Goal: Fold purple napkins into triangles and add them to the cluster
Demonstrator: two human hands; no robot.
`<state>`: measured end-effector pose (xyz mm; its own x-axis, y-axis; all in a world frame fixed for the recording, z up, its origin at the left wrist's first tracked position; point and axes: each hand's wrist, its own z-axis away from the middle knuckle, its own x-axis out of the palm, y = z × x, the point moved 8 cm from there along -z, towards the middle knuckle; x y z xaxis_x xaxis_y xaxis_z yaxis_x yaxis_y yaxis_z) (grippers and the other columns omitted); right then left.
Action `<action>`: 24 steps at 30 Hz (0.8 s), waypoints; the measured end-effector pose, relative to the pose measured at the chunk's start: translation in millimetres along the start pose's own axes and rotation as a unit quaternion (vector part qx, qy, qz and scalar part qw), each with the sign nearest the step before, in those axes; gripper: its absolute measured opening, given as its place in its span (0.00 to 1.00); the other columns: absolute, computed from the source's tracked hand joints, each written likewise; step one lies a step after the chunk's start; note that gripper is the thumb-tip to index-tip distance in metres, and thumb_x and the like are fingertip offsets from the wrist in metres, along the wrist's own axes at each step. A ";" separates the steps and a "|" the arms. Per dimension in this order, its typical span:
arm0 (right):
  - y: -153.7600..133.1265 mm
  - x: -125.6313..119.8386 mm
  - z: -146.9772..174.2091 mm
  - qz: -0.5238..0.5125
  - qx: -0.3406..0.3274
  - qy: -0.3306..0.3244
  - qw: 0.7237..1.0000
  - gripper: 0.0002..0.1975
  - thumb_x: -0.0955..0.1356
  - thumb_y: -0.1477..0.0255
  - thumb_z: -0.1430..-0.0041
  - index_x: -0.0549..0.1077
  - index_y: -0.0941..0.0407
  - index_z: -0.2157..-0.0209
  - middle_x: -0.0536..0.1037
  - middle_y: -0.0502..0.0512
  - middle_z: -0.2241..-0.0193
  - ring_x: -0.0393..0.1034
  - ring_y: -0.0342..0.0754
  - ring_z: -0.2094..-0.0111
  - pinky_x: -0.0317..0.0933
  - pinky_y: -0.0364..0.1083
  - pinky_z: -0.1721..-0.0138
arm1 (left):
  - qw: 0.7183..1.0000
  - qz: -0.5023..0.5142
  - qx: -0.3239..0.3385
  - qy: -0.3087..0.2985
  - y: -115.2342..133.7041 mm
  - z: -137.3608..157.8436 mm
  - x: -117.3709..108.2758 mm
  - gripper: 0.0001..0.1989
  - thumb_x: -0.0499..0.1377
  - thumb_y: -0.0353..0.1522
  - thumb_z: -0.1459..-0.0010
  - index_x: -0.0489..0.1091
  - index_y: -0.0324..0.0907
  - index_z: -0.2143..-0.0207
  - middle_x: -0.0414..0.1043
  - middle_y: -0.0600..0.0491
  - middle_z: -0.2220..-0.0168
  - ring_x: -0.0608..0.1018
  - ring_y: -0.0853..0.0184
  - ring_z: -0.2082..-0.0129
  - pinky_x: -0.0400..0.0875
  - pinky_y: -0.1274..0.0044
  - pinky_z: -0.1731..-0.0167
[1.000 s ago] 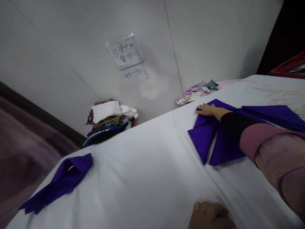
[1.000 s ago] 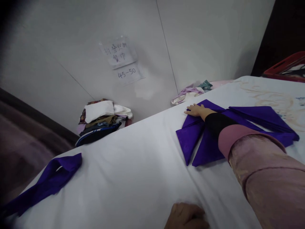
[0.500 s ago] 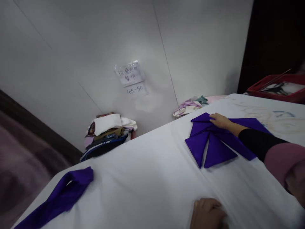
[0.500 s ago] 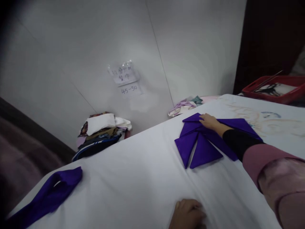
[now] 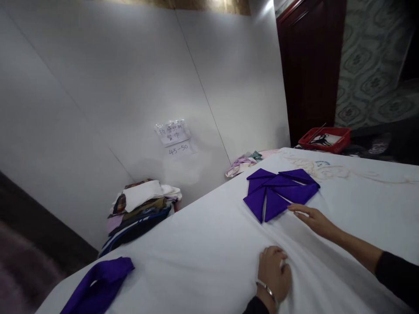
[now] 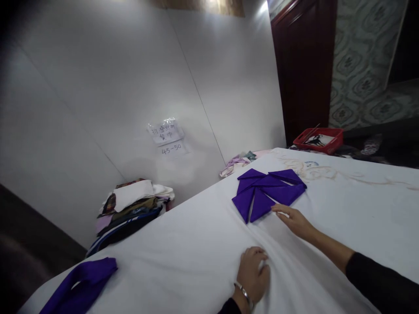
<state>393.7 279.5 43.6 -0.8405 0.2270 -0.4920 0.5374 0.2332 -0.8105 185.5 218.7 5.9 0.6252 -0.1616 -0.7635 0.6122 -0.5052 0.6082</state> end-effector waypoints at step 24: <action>-95.4 153.0 189.8 -0.013 -0.127 -0.149 0.980 0.17 0.62 0.63 0.45 0.74 0.41 0.54 0.76 0.52 0.54 0.67 0.56 0.49 0.60 0.58 0.48 | 0.978 -0.049 0.006 0.201 -74.9 208.6 -69.8 0.14 0.53 0.34 0.52 0.74 0.52 0.63 0.74 0.52 0.53 0.74 0.56 0.52 0.70 0.62 0.52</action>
<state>200.8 112.5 -14.7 -0.8162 -0.0601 -0.5746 0.4840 0.4720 -0.7369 -5.0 90.9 -31.6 0.7057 0.2330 -0.6691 0.6741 -0.5117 0.5327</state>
